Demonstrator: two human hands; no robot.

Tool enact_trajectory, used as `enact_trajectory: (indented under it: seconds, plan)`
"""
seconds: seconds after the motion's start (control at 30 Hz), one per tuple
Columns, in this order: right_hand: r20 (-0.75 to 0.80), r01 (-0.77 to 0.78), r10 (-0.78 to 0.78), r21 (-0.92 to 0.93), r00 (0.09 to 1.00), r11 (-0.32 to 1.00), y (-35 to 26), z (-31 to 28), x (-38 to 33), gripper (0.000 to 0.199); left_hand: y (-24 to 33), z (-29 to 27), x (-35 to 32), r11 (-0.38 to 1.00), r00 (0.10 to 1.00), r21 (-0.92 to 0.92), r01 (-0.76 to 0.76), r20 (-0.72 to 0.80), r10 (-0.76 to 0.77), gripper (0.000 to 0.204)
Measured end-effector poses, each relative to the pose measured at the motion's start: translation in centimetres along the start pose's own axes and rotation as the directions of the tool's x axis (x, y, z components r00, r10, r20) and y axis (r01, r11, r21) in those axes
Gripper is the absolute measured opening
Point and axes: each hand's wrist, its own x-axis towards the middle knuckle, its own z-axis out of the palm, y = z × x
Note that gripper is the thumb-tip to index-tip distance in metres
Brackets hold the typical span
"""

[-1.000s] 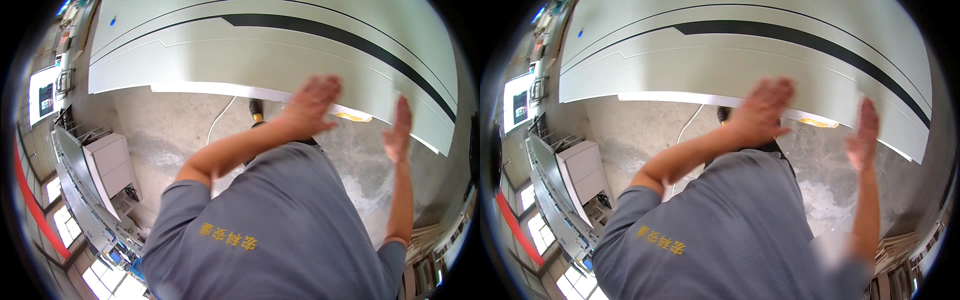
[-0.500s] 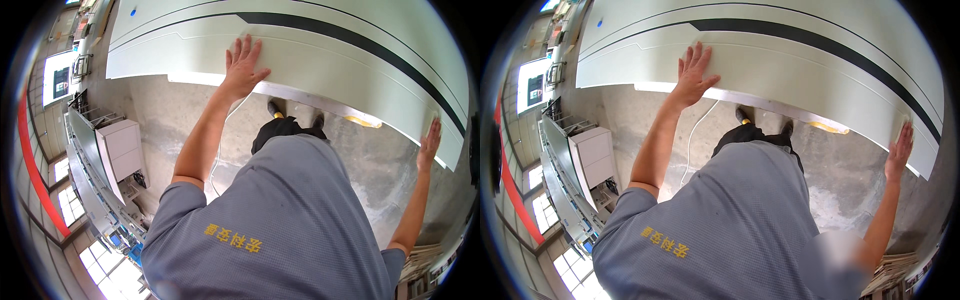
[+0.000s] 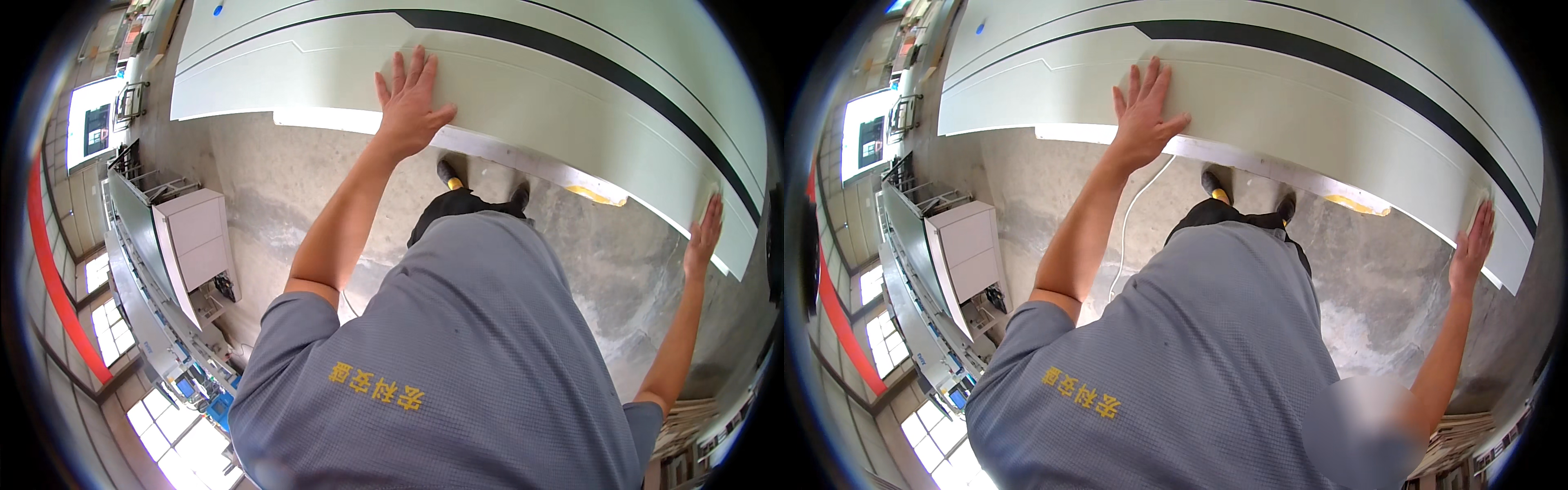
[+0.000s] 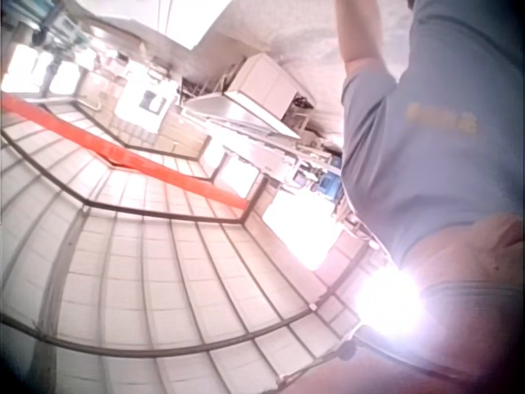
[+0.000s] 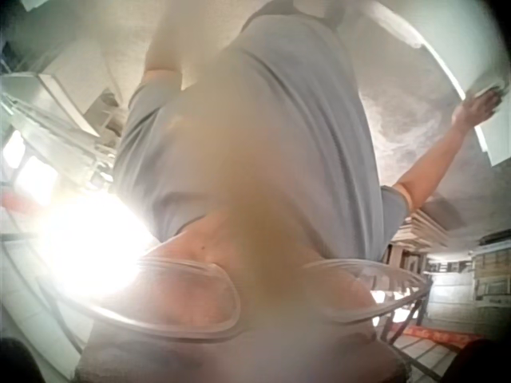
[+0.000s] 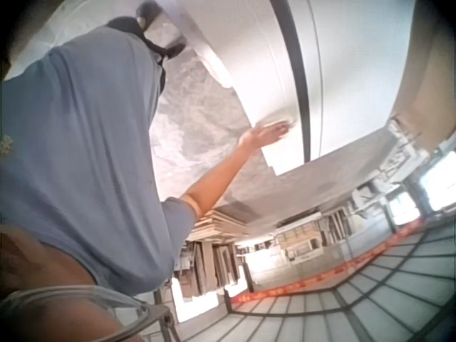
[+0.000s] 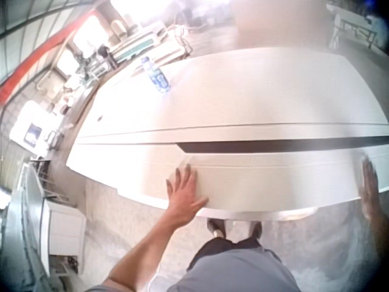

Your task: The person wipes a large white panel with a cloth, applies liquid from a bottle, and continues wiping before moving a wooden panel onto a stack.

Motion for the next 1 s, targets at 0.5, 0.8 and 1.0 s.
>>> enact_trajectory:
  seconds: [0.5, 0.8, 1.0]
  plan:
    - [-0.027, 0.004, -0.004, -0.004, 1.000, 1.000, 0.4, 0.4, 0.0, 0.070, 0.8, 1.2, 1.3, 0.996, 0.994, 0.012, 0.092, -0.063, -0.091, 0.103]
    - [-0.014, 0.008, -0.008, -0.009, 1.000, 1.000, 1.4, 0.9, -0.3, 0.072, 1.3, 1.5, 1.3, 0.993, 0.990, 0.053, 0.105, -0.100, -0.100, 0.104]
    - [-0.038, 0.039, -0.039, 0.008, 0.999, 0.999, 0.9, 0.6, 0.0, 0.071, 1.4, 1.6, 1.2, 0.992, 0.987, 0.052, 0.113, -0.124, -0.106, 0.103]
